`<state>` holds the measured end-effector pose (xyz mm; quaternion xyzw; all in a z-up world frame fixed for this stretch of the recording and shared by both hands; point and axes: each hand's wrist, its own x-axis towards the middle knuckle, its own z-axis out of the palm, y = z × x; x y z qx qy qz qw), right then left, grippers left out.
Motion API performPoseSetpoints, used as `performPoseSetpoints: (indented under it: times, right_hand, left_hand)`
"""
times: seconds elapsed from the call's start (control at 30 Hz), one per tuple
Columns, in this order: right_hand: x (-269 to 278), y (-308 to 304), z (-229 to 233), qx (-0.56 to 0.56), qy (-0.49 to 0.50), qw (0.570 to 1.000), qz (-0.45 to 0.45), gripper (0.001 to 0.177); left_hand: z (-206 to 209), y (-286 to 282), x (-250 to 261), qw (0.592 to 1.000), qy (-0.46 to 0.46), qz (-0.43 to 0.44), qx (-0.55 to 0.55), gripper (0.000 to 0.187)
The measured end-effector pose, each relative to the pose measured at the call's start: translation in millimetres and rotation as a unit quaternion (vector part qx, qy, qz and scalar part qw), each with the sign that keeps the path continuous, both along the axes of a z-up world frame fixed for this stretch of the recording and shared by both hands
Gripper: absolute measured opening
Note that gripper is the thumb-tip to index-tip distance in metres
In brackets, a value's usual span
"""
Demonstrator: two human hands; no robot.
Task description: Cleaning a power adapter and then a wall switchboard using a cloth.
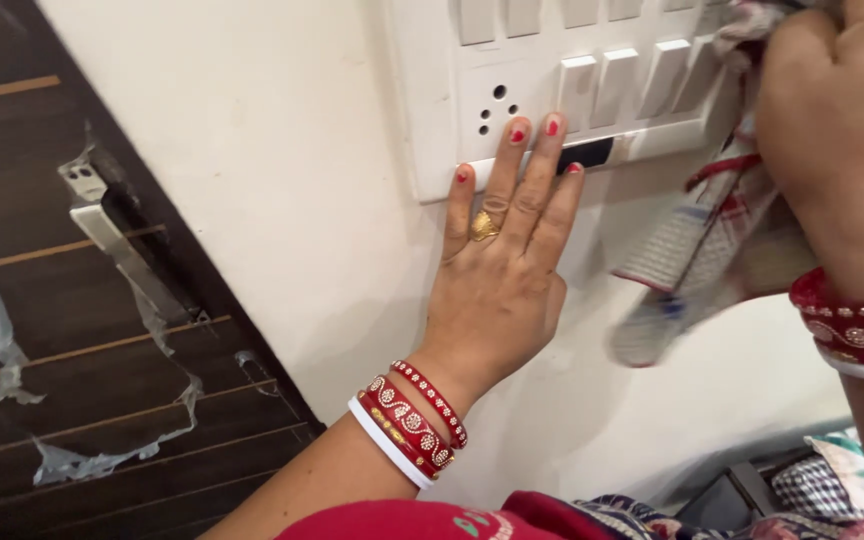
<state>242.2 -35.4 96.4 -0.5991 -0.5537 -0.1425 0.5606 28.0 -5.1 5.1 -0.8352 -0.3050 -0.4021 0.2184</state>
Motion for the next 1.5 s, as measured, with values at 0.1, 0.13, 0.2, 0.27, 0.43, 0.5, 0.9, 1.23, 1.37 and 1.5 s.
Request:
performPoseSetpoints:
  times: [0.1, 0.13, 0.2, 0.27, 0.43, 0.5, 0.9, 1.23, 1.37, 1.5]
  right_hand:
    - [-39, -3, 11, -0.069, 0.021, 0.997, -0.021, 0.011]
    - [-45, -2, 8, -0.067, 0.022, 0.997, -0.023, 0.011]
    - [-58, 0, 3, 0.245, -0.331, 0.911, 0.027, 0.011]
    - [-48, 3, 3, 0.232, -0.316, 0.918, 0.051, 0.014]
    - [-17, 3, 9, 0.162, -0.285, 0.945, 0.011, 0.005]
    - [-11, -1, 10, 0.067, 0.106, 0.963, 0.238, 0.01]
    - [-11, -38, -6, -0.016, 0.55, 0.656, 0.516, 0.03]
    - [2, -50, -30, -0.15, 0.49, 0.658, 0.551, 0.04]
    - [9, -56, -75, -0.197, 0.417, 0.669, 0.583, 0.046]
    - [15, -60, -115, -0.386, 0.282, 0.746, 0.464, 0.034]
  left_hand:
    - [5, -3, 0, 1.0, 0.001, -0.009, -0.011, 0.08]
    - [6, -4, 1, 1.0, 0.002, -0.011, -0.01, 0.08]
    - [9, -6, 1, 1.0, 0.006, -0.001, -0.023, 0.08]
    - [4, -2, 1, 1.0, 0.004, 0.005, -0.007, 0.077]
    - [7, -8, -5, 1.0, -0.009, 0.008, 0.006, 0.068]
    - [15, -16, -7, 0.995, -0.059, -0.082, -0.02, 0.058]
    - [50, -36, 12, 0.786, -0.374, -0.367, -0.329, 0.017]
    - [72, -41, 29, 0.857, -0.29, -0.332, -0.266, 0.03]
    - [74, -22, 30, 0.854, -0.335, -0.293, -0.268, 0.017]
    - [90, -6, 19, 0.863, -0.358, -0.265, -0.236, 0.019]
